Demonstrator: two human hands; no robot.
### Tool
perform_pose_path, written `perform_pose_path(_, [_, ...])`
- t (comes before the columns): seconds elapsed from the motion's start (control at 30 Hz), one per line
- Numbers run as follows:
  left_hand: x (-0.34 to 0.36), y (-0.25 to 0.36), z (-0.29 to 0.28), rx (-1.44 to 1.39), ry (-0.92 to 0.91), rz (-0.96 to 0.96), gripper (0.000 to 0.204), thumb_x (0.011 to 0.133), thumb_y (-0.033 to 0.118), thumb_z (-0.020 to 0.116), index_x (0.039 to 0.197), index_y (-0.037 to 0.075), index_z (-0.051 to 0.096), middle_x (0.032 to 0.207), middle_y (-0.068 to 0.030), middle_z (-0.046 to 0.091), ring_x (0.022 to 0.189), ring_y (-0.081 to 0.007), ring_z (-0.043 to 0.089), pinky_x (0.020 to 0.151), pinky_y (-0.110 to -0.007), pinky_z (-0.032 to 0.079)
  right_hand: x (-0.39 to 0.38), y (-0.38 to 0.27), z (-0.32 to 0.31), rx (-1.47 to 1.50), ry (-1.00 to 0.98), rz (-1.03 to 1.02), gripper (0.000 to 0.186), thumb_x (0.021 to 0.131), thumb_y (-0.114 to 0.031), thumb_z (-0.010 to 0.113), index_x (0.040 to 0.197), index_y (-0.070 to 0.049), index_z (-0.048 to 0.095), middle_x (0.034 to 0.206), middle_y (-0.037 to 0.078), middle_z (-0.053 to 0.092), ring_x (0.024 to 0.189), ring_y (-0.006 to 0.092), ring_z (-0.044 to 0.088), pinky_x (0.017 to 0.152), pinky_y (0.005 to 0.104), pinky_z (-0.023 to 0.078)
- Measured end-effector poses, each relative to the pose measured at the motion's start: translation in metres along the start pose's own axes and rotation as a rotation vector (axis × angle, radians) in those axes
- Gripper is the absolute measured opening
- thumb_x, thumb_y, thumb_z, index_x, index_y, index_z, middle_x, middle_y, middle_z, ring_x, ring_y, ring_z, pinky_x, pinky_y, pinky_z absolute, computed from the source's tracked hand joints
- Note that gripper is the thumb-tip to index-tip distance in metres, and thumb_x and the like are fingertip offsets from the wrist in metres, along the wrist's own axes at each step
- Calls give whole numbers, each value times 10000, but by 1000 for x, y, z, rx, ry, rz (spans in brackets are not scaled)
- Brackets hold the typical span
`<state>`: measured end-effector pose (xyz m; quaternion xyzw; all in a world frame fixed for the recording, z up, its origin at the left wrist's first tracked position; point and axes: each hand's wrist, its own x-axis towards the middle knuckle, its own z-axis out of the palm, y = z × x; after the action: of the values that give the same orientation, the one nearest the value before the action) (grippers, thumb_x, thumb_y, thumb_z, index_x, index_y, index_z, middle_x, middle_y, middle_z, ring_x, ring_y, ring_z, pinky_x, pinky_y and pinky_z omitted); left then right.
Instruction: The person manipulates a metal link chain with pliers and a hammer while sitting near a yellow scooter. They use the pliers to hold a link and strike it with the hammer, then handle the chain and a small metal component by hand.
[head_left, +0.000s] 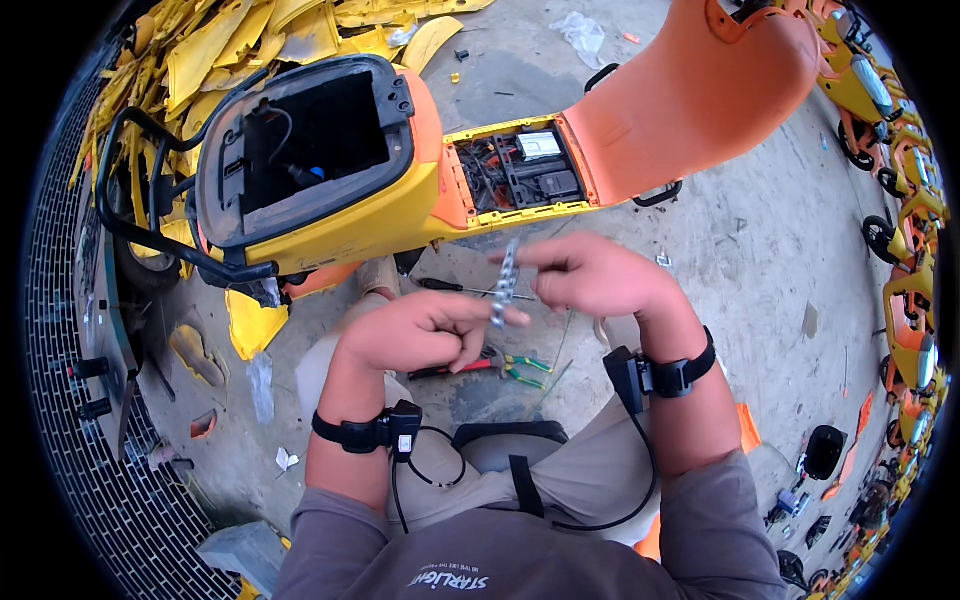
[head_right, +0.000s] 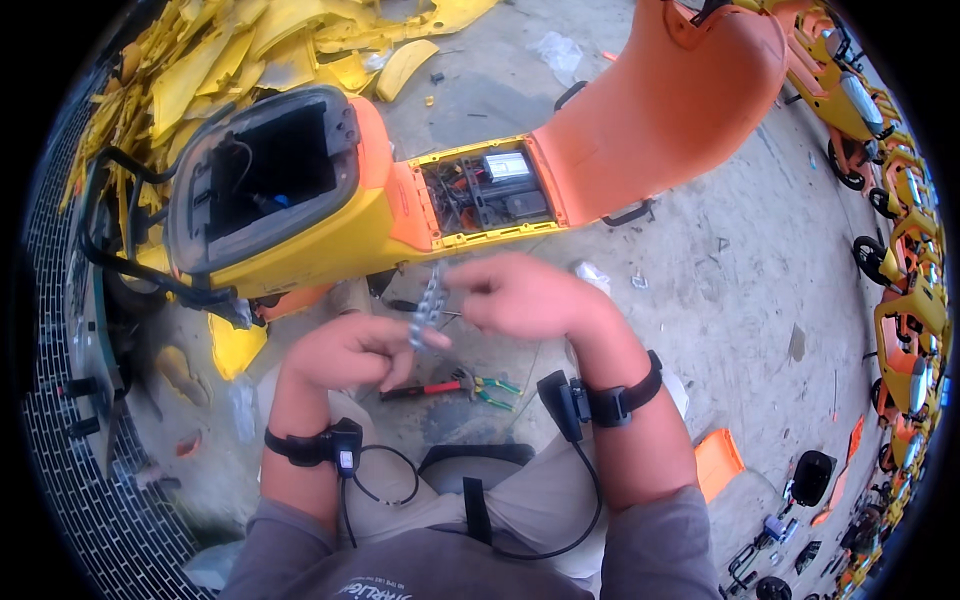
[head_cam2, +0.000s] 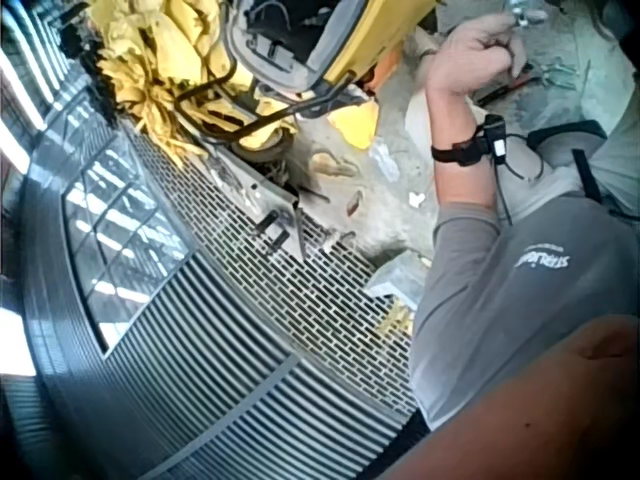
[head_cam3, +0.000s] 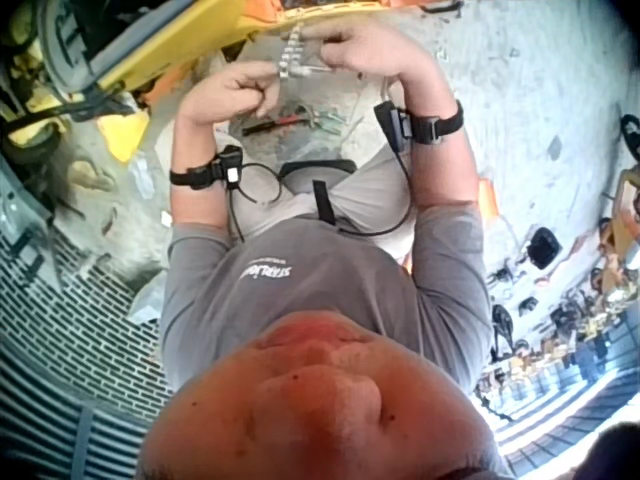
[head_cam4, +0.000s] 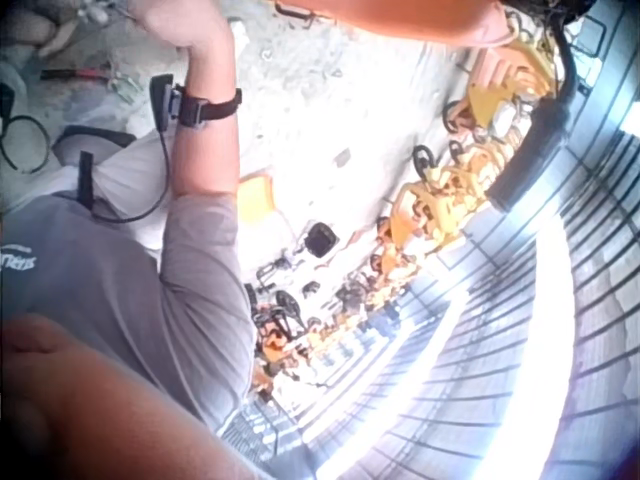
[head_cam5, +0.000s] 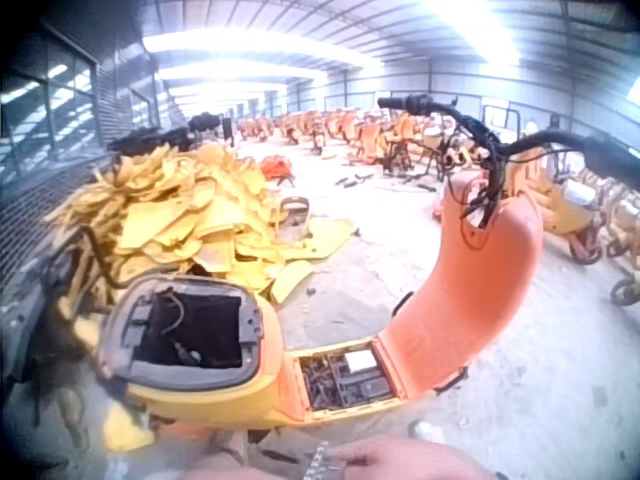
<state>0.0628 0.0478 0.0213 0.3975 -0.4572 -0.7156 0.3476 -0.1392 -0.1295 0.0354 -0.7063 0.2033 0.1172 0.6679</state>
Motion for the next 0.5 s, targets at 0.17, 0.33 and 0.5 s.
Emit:
perform_pose_path(0.17, [5, -5, -3, 344, 428, -169, 716, 789, -53, 436, 1486, 97, 512, 694, 18, 538, 645, -65, 477, 657, -213, 421, -8, -13, 10, 81, -56, -73, 551, 828, -97, 567, 1375, -99, 627, 733, 34, 630, 651, 93, 554, 643, 283, 489])
perform_pose_path(0.33, [-1, 1, -1, 90, 164, -11, 686, 762, -29, 441, 1427, 70, 572, 681, 4, 586, 656, -96, 545, 674, -246, 456, 4, -2, 4, -272, -107, 72, 431, 857, -153, 558, 1258, -61, 686, 746, 25, 644, 691, 116, 596, 671, 288, 501])
perform_pose_path(0.5, [5, 0, 2, 259, 240, -179, 707, 768, -45, 463, 1446, 123, 565, 710, 28, 552, 646, -81, 486, 657, -233, 440, 1, 6, -3, 291, -49, -61, 500, 863, -133, 556, 1351, -36, 613, 794, 83, 701, 710, 137, 648, 692, 295, 523])
